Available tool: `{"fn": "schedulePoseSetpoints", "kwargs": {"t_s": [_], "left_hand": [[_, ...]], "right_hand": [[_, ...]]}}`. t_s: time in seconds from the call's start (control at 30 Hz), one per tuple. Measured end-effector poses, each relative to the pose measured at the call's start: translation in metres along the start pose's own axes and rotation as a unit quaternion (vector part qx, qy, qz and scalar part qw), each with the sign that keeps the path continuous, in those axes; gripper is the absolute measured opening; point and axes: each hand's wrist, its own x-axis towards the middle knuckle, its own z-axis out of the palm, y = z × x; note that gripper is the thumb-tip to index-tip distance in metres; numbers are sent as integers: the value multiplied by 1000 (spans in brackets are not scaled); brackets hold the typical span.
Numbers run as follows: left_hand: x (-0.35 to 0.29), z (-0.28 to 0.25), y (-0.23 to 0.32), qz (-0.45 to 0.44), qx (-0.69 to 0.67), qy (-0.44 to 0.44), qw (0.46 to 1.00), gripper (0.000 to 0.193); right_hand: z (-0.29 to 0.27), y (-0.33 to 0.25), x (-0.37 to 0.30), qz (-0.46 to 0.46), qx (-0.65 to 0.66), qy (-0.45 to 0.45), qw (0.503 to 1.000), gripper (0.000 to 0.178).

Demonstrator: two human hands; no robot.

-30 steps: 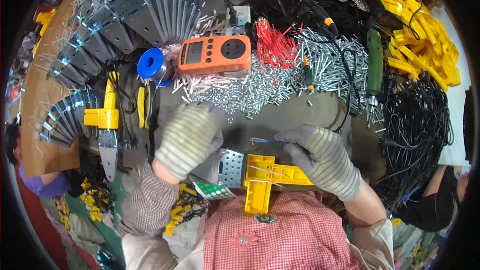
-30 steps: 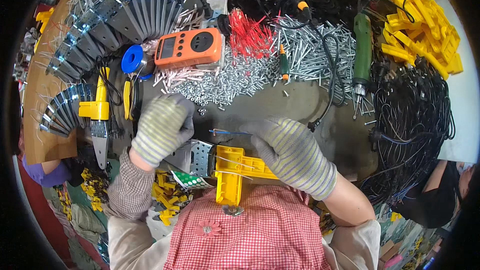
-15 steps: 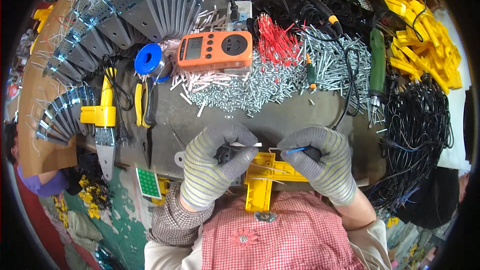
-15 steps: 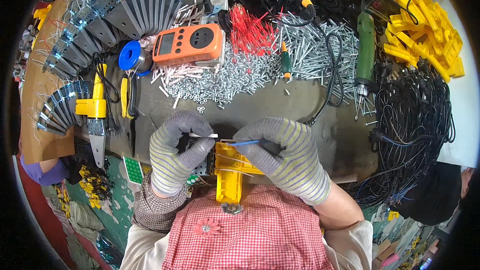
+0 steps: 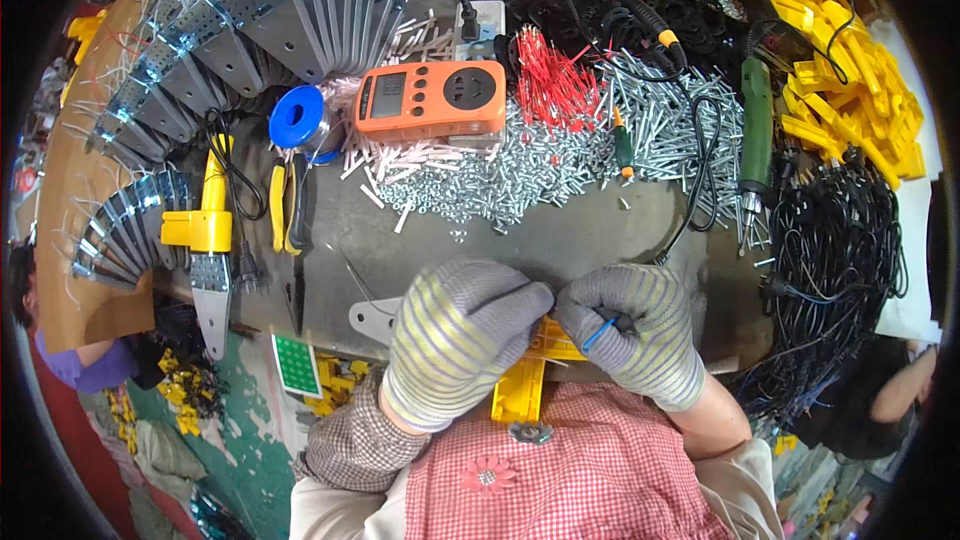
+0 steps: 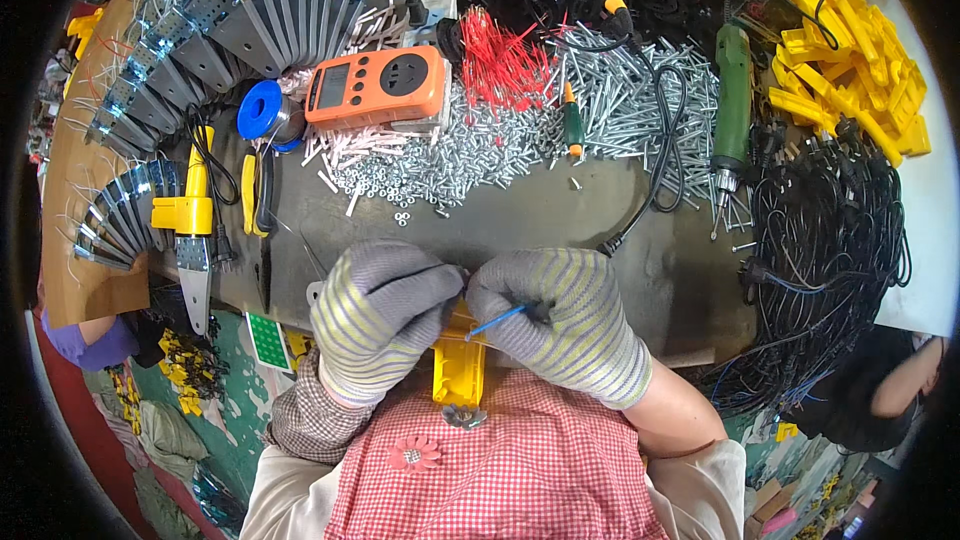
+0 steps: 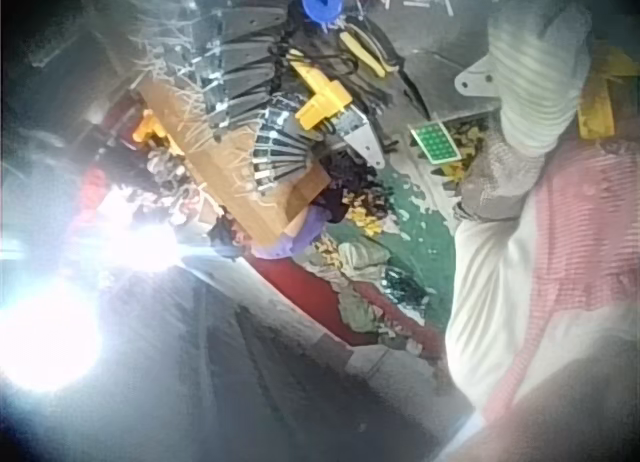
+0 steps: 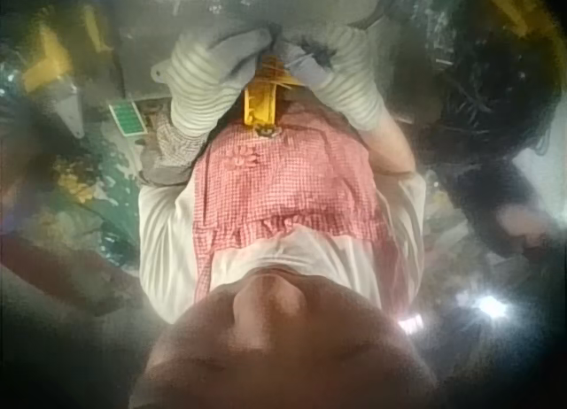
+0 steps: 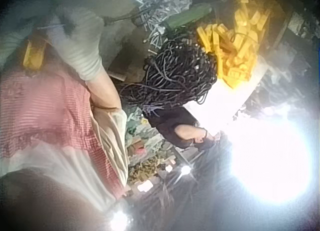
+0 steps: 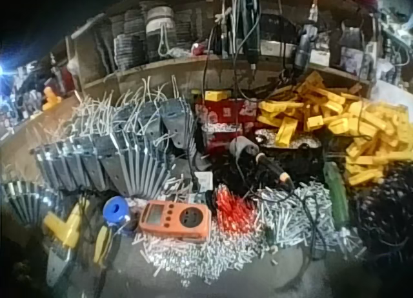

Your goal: The person assembles and solders components within a yellow plastic housing, then attaches a metal plate. This is done using a soldering iron, electric screwdriver, wire strippers, and pliers to connect a wiring harness with screws and heat shrink tubing.

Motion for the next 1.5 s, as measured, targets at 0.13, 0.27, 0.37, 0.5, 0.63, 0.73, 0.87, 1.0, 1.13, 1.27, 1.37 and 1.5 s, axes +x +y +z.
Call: {"fn": "schedulePoseSetpoints", "kwargs": {"t_s": [0.13,0.27,0.37,0.5,0.63,0.73,0.87,1.0,1.13,1.27,1.37,1.5], "left_hand": [[-7,4,12,-232,-261,40,936,21],[-14,12,0,-235,-417,71,875,17],[-13,13,-2,-204,-392,62,895,18],[-12,11,-2,-223,-382,50,895,18],[-7,7,-2,-191,-335,21,922,16],[-4,-3,0,-171,-247,-21,953,14],[2,-7,3,-128,-141,-20,981,13],[0,7,9,-63,-149,-25,986,16],[0,-11,-26,-189,-47,90,977,19],[-27,-10,-101,-117,243,91,959,18],[-37,-21,-93,-82,267,27,960,19],[-19,-25,-77,-59,278,-2,959,18]], "right_hand": [[2,11,-10,17,113,39,993,13],[1,15,-11,-5,190,71,979,12],[2,17,-10,-18,179,66,981,12],[0,15,-9,-11,181,38,983,11],[-3,8,-4,-2,155,26,988,11],[-9,6,-2,-63,9,-33,997,12],[-18,22,-16,-48,46,-50,997,33],[-11,22,-17,-54,33,-58,996,29],[-23,32,-22,-13,2,12,1000,28],[-24,19,-9,-91,-124,-2,988,23],[-24,19,-16,-80,-140,15,987,18],[-21,13,-16,-94,-136,30,986,12]]}}
